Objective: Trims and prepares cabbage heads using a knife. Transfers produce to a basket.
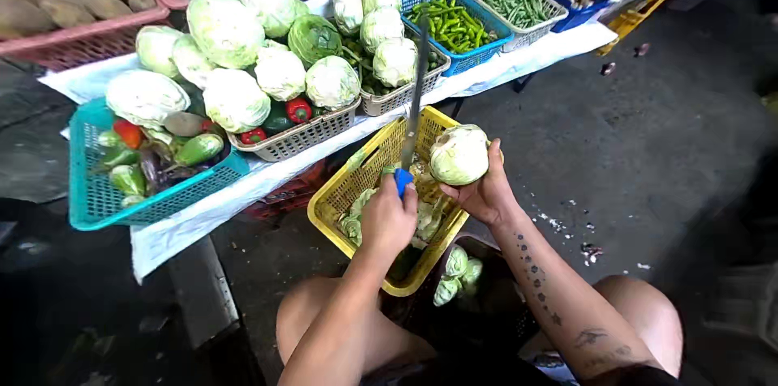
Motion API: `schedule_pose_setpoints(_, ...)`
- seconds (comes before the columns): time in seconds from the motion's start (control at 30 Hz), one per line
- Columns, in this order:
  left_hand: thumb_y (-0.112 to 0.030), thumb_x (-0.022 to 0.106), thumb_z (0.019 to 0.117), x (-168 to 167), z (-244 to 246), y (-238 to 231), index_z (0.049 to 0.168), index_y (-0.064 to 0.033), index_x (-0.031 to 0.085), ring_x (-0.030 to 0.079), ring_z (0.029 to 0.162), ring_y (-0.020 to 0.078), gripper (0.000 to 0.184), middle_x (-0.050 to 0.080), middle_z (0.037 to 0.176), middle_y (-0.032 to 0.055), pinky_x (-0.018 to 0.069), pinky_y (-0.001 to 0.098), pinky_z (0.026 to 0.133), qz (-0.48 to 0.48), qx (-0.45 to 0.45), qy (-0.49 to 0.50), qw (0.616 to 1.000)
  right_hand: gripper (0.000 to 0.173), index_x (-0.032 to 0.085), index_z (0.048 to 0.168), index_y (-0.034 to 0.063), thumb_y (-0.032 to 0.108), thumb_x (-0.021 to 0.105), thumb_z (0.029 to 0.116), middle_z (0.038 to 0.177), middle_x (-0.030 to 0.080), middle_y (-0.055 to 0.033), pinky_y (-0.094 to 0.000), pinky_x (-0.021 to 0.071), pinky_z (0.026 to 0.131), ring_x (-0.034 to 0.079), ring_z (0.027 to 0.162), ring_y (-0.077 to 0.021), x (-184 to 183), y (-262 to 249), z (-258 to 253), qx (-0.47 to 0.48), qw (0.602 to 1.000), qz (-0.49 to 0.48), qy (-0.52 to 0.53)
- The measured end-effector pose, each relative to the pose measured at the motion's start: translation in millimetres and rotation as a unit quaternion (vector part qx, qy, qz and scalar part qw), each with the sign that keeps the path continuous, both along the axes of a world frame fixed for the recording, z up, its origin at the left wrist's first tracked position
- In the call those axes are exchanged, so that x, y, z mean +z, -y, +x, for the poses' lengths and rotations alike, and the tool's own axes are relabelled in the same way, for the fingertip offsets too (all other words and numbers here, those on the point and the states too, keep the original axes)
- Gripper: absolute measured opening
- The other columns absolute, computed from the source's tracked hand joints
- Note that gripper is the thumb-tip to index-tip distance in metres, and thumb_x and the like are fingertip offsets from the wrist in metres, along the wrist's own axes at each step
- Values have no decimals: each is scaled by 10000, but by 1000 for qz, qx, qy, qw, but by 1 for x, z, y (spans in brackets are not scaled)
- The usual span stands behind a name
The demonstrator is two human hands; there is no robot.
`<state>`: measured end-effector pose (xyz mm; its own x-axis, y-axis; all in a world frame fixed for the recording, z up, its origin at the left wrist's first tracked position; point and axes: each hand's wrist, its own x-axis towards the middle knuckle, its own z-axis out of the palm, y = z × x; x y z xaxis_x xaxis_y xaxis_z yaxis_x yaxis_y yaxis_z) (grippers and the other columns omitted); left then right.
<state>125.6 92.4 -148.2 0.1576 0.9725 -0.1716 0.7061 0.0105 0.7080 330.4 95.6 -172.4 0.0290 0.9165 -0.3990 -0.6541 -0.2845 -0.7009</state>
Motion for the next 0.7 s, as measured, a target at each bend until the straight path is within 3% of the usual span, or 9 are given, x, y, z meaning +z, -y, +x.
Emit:
schedule_pose_setpoints(0.07,-392,478,1071,4,13,3,1258,-66,590,715,909,344,392,710,934,152,562,566,795,3,-40,-68,997,707,340,1539,218,678,404,1006,1391,576,-172,-539,606,856,664,1124,-369,-7,-4,7,-25,996,6,88)
schedule_pose_setpoints(0.13,-407,470,1073,4,22,5,1234,-73,591,719,905,338,390,711,930,141,569,547,782,13,-45,-83,995,703,248,1550,193,560,524,1018,1344,596,-198,-556,618,812,687,1064,-389,-14,-4,10,-60,986,12,155)
schedule_pose_setpoints(0.27,-403,482,1070,-8,36,10,1184,-55,582,711,751,315,379,687,833,119,578,509,643,104,-14,-64,992,946,190,1539,211,575,747,867,1285,622,-184,-552,621,799,697,1042,-367,-25,0,5,-129,969,23,209)
schedule_pose_setpoints(0.37,-438,413,1090,-9,40,7,1232,-89,542,728,869,334,398,707,916,126,583,530,725,13,-74,-138,988,958,214,1523,200,581,770,842,1276,625,-183,-558,621,801,699,1044,-360,-32,0,3,-149,958,27,243)
schedule_pose_setpoints(0.47,-457,415,1087,-8,36,-1,1261,-106,567,711,989,357,420,714,1014,151,565,574,814,-80,-97,-145,981,947,263,1489,182,523,824,807,1267,616,-191,-547,620,779,701,1019,-344,-52,4,7,-163,941,-2,296)
schedule_pose_setpoints(0.53,-460,435,1084,-1,31,2,1251,-99,575,715,925,343,421,711,955,143,570,565,782,-40,-58,-101,992,942,247,1487,165,506,819,821,1265,607,-204,-548,624,761,701,1006,-354,-60,7,10,-169,941,-17,292)
schedule_pose_setpoints(0.63,-394,486,1075,1,28,8,1230,-46,559,678,692,273,388,662,797,98,570,494,616,136,26,25,990,950,201,1520,169,533,774,857,1282,599,-207,-539,619,761,696,1012,-358,-65,9,12,-169,948,-34,268)
schedule_pose_setpoints(0.7,-392,476,1076,-10,35,11,1253,-39,539,682,683,274,400,664,788,99,578,492,614,130,17,14,991,947,205,1520,184,580,754,857,1288,604,-192,-544,616,765,692,1028,-357,-60,7,11,-166,950,-41,261)
